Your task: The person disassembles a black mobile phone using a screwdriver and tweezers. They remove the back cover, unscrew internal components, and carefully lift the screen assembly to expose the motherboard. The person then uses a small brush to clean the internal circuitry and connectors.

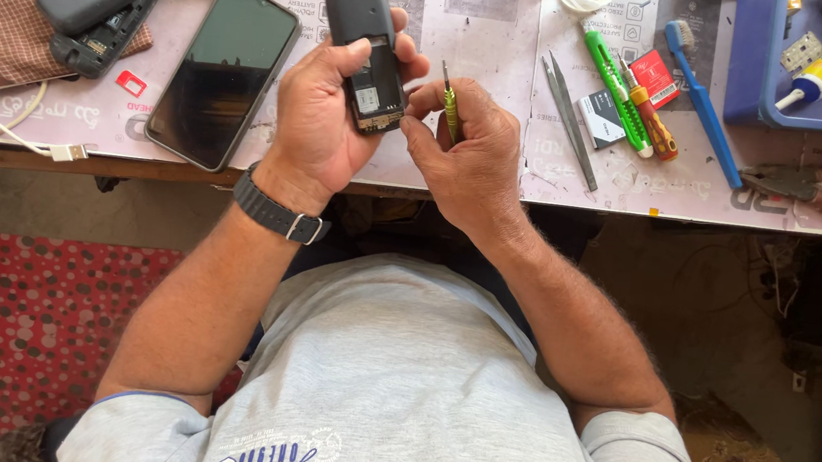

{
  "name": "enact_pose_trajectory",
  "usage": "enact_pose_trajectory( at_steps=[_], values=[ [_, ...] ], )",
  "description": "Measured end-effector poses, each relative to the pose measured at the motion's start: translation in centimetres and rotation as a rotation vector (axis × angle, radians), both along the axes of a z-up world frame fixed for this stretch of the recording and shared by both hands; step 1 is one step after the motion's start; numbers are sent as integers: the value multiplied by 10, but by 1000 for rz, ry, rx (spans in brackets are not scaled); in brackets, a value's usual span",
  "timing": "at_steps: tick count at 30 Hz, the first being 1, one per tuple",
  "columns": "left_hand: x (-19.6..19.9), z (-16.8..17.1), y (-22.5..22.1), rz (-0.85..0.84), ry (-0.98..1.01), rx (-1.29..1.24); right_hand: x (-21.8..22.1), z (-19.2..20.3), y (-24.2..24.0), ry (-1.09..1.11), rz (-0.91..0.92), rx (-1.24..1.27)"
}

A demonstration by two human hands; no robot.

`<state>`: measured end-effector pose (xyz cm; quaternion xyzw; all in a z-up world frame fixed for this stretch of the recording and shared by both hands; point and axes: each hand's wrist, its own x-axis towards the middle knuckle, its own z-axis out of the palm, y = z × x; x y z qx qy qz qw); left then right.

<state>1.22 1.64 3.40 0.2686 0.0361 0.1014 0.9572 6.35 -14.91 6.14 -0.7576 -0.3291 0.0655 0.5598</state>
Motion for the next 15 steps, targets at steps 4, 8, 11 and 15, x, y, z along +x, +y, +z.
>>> enact_pose_trajectory(
  at_steps=[4, 8, 11, 15],
  values=[
    [2, -5, -1, -32, 23, -40, 7, -3, -14, 44, -59, -99],
    [-3, -5, 7, -51, 22, -22, 34, 2, -58, -335, -175, -397],
    [-6, -7, 10, -64, 35, -26, 33, 2, -73, -467, -230, -614],
    [-6, -8, 8, -80, -6, -34, 28, -2, -70, -579, -244, -711]
  ],
)
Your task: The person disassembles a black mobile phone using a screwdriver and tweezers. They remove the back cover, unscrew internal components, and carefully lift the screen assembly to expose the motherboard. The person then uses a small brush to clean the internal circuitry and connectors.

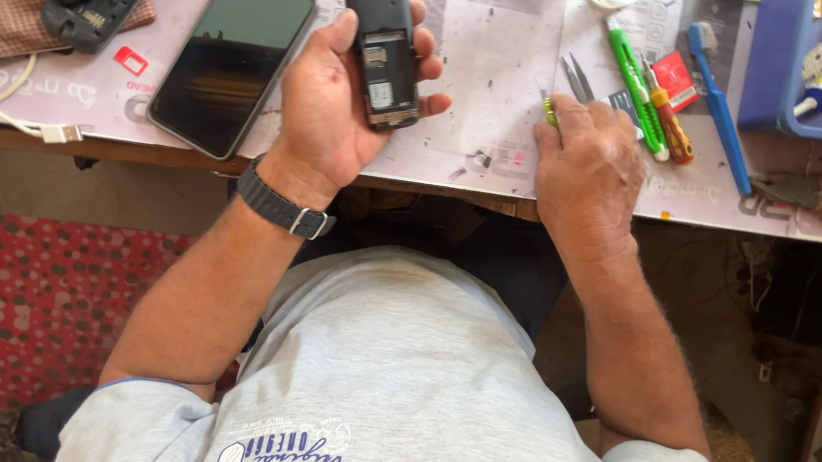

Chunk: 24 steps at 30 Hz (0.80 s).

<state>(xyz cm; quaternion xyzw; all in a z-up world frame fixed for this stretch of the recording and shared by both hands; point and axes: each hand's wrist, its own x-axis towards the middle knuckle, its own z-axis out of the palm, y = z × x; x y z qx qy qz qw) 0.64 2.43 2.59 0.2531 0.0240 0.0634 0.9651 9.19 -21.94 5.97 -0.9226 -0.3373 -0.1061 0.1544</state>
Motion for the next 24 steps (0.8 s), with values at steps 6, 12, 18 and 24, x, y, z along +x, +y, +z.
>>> enact_pose_trajectory(
  at_steps=[6, 12, 18, 24],
  values=[
    [-4, -2, 2, 47, 37, -28, 1, 9, 7, -16, -20, 10],
    [-9, 2, 3, 4, -26, -27, -16, 24, 35, 208, 228, 311],
    [-16, 6, 2, -1, -12, 92, -16, 34, 57, 296, 264, 423],
    [-17, 9, 5, -6, 21, 64, -10, 41, 59, 314, 266, 430]
  ],
)
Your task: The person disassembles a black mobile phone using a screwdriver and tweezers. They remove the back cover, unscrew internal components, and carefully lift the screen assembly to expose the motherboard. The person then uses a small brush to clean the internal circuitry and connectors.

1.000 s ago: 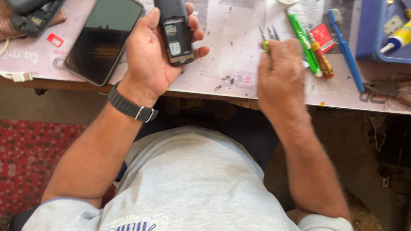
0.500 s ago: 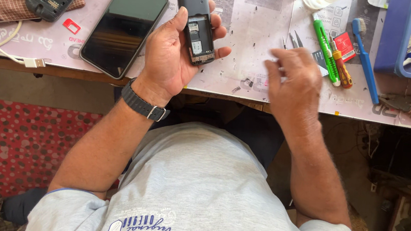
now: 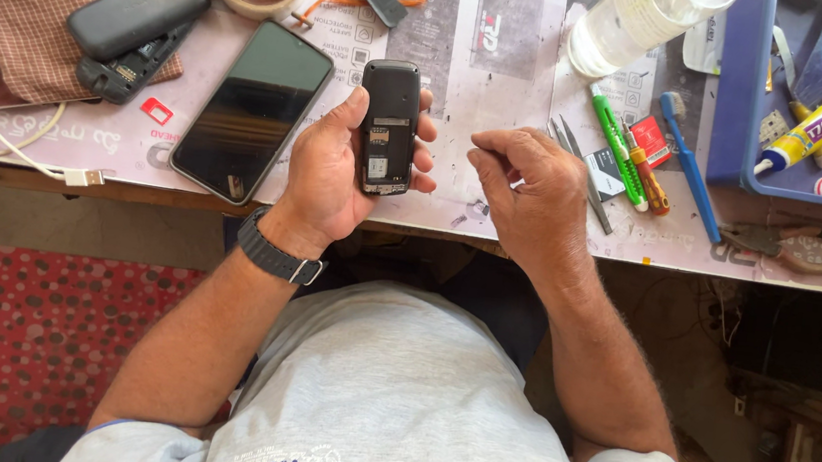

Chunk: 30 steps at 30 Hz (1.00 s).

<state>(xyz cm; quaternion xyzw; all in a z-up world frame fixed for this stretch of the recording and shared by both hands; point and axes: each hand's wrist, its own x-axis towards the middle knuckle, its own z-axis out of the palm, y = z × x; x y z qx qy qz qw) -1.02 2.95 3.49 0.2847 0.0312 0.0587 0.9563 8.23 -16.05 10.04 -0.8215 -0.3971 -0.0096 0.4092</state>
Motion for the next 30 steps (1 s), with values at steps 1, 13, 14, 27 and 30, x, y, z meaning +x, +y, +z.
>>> enact_pose_trajectory(
  at_steps=[1, 13, 14, 27, 30],
  values=[
    [0, 0, 0, 0, -5, 2, 1, 1, -1, 1, -3, -7],
    [2, -4, -10, 72, 61, 62, -12, -15, 28, 168, 98, 158],
    [1, -4, -10, 82, 78, 89, -11, -15, 25, 176, 102, 159],
    [-2, 8, 0, 33, 95, 151, 36, -2, -73, -239, -261, -394],
    [-3, 8, -1, 38, 91, 142, 33, -7, -69, -309, -279, -474]
  ],
)
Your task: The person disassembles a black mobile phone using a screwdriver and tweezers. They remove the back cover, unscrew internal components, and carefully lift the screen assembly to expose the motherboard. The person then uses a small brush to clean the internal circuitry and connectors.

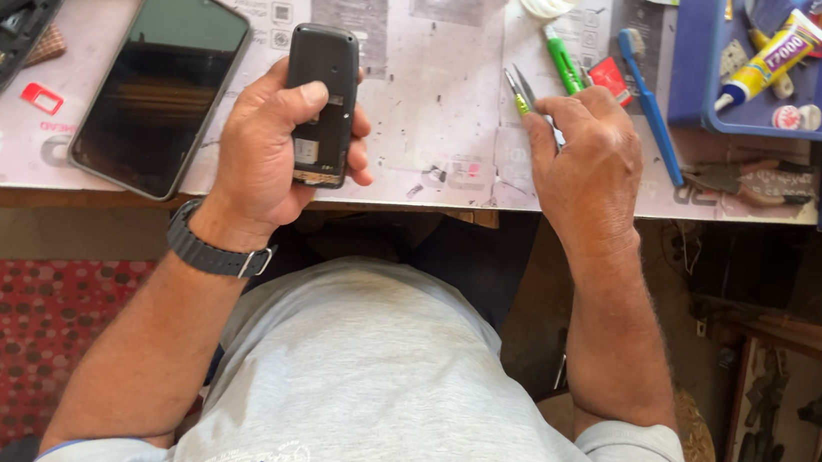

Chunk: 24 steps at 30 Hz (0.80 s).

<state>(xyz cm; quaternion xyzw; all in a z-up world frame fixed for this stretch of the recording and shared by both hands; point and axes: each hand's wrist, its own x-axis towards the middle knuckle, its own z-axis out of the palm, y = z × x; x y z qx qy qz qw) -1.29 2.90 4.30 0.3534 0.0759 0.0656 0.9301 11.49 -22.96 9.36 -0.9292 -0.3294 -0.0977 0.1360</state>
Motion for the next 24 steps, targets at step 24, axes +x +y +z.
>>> enact_pose_trajectory(
  at_steps=[24],
  values=[
    [-5, -16, 19, 121, -42, -130, 19, -17, 87, 313, 191, 116]
  ],
)
